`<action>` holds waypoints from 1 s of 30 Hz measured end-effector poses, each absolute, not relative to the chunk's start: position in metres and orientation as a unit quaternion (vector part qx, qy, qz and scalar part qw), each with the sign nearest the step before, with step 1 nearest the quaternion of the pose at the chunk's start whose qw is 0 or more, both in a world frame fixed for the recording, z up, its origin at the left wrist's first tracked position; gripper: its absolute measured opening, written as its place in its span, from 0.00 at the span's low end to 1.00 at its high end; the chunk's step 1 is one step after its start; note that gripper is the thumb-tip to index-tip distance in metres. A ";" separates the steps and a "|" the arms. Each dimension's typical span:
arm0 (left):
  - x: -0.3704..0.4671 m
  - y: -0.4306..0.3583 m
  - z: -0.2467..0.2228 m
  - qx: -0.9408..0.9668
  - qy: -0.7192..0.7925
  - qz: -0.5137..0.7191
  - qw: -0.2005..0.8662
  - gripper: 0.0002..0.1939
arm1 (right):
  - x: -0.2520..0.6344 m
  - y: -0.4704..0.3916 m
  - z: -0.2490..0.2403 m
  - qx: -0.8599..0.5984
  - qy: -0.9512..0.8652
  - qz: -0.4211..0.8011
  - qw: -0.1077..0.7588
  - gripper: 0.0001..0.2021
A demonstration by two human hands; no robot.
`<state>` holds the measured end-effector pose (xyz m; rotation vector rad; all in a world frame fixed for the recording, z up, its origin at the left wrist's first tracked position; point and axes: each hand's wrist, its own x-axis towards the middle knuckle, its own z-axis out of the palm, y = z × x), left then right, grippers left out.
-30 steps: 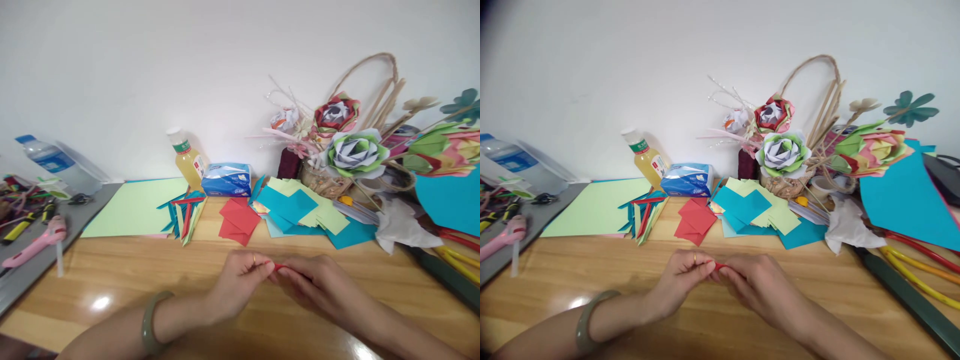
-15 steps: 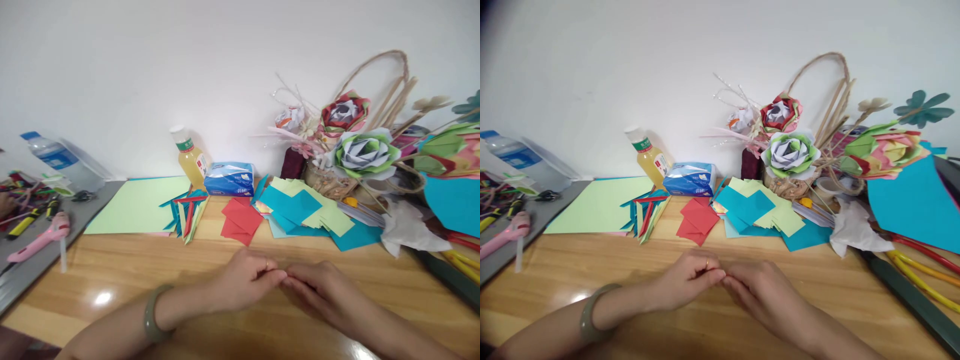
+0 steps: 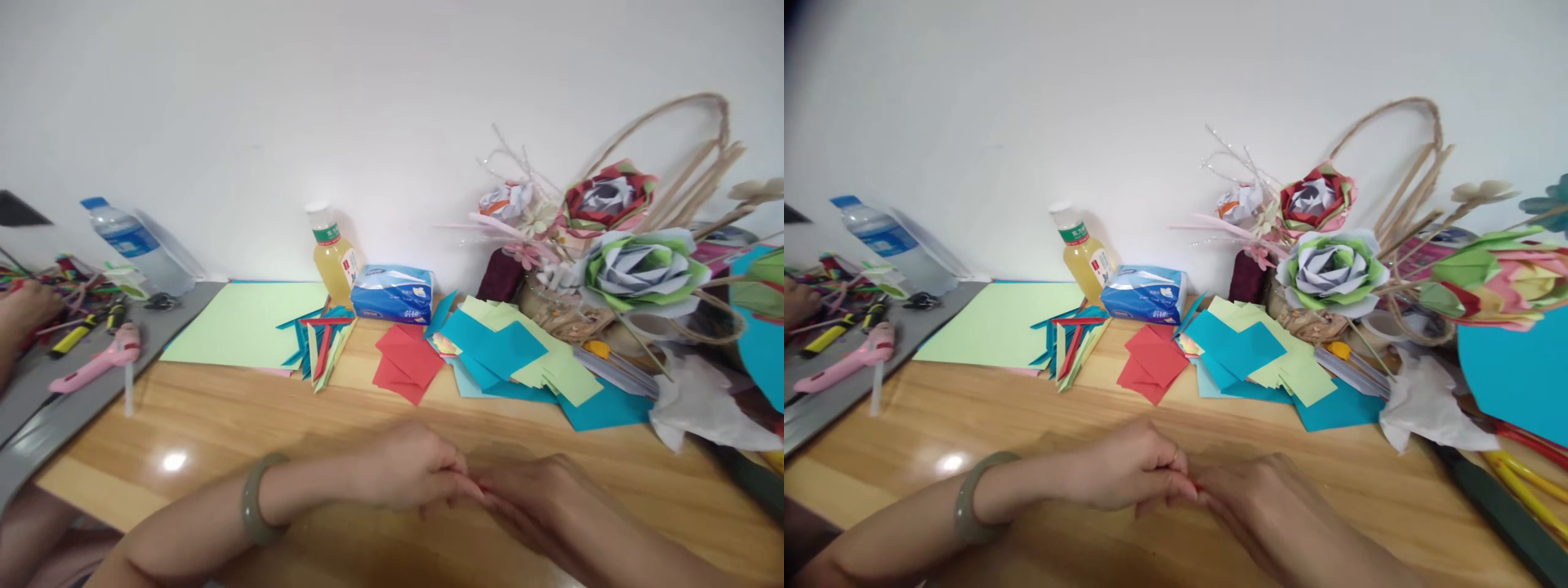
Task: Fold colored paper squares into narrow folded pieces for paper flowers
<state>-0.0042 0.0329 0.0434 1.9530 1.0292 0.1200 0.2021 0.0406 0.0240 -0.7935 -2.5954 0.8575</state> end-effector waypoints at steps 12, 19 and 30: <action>-0.006 0.027 0.045 0.914 0.394 0.077 0.061 0.21 | 0.224 0.062 0.049 -0.314 -0.890 0.325 0.054 0.21; -0.014 0.020 0.048 0.892 0.408 0.105 0.163 0.20 | 0.223 0.059 0.058 -0.285 -0.840 0.459 0.048 0.20; -0.038 -0.001 0.053 0.791 0.506 0.226 0.260 0.21 | 0.227 0.058 0.061 -0.285 -0.813 0.495 0.112 0.22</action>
